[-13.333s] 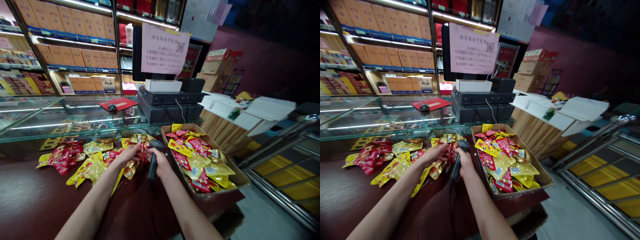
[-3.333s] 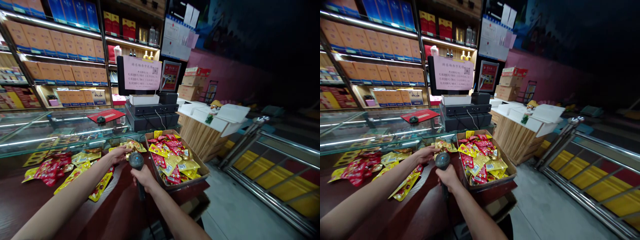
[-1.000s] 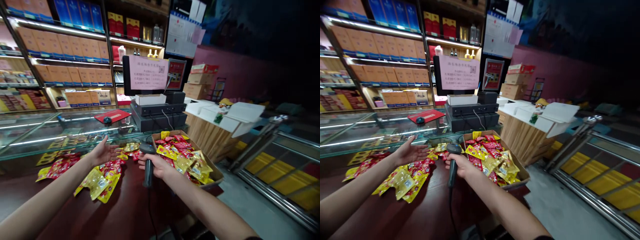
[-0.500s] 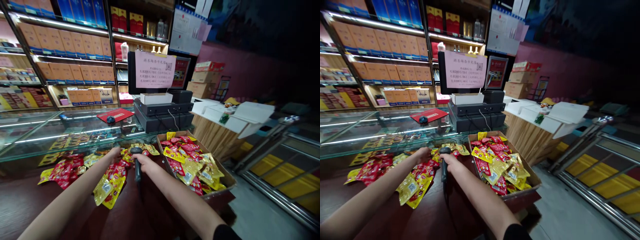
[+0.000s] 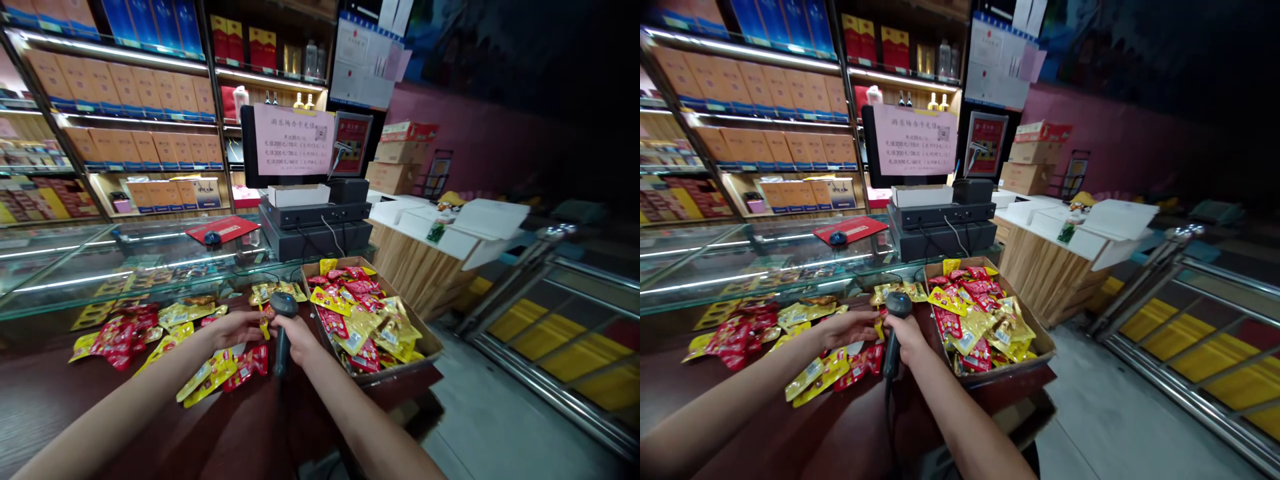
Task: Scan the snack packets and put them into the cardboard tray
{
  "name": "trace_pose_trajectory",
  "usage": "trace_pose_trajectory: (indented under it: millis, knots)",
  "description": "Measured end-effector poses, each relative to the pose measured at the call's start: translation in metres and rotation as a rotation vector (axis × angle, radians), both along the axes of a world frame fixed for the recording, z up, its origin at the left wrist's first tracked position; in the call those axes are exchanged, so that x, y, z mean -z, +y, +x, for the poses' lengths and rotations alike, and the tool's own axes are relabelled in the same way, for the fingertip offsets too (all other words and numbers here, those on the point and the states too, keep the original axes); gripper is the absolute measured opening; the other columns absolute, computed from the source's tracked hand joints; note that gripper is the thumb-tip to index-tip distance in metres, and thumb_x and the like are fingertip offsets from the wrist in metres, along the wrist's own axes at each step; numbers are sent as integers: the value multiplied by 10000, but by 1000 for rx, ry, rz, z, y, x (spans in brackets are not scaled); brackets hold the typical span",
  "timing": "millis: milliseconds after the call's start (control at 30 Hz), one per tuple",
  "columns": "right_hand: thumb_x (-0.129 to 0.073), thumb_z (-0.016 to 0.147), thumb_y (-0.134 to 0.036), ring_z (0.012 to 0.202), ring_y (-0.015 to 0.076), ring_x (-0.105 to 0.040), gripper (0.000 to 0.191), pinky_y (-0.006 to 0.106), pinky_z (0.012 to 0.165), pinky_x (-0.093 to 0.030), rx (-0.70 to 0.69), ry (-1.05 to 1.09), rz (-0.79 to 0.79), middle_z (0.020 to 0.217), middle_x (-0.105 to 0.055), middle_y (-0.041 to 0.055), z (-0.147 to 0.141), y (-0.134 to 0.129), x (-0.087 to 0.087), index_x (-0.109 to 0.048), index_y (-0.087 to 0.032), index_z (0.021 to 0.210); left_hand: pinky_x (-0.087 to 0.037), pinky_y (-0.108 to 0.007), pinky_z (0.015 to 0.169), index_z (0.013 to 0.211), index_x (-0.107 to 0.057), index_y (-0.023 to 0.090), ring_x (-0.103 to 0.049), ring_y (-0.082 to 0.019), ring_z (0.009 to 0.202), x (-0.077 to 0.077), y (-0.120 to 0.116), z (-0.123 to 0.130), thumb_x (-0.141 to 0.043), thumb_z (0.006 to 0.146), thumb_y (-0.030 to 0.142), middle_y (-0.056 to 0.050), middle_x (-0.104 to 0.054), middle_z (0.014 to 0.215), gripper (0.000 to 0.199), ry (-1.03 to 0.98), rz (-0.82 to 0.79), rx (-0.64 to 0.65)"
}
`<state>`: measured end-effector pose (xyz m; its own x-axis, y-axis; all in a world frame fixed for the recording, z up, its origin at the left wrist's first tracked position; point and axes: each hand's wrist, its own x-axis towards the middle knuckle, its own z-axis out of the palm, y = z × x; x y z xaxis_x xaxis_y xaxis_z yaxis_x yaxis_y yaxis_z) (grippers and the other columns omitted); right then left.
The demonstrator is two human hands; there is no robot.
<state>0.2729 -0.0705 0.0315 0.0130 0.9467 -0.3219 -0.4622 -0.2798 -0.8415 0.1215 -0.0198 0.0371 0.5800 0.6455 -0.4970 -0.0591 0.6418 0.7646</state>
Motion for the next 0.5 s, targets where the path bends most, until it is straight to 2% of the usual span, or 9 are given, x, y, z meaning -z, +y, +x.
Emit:
trace_pose_trajectory:
  millis: [133,233,367,500]
  knots:
    - [-628,497,-130,701,141,-605,177,246,689,-464,20,25,63,670,-654,24,10,-19,-7,-664,-124,670,-555,-286,690,975,-619,91,-686,-192,718,-8,-10,7,-569,761,89,-107,-705,857,220,-30,-80,-108]
    - [-644,509,-139,707,144,-613,178,247,691,-464,14,3,107,667,-658,17,17,-28,-15,-665,-131,685,-555,-281,642,1010,-597,82,-687,-193,677,-5,-12,14,-570,797,108,-111,-708,830,217,20,-84,-125]
    - [-674,527,-161,719,151,-632,204,250,670,-495,27,-39,150,712,-658,19,24,-35,-26,-653,-133,728,-542,-271,623,1060,-582,120,-689,-196,692,0,-5,27,-661,765,153,-101,-713,858,308,-20,34,-197]
    - [-676,565,-235,591,159,-639,218,269,518,-516,-37,-106,106,696,-648,19,26,-39,-28,-619,-135,750,-524,-236,620,982,-613,142,-671,-159,664,-7,11,38,-701,724,129,-69,-714,845,273,-16,133,-284]
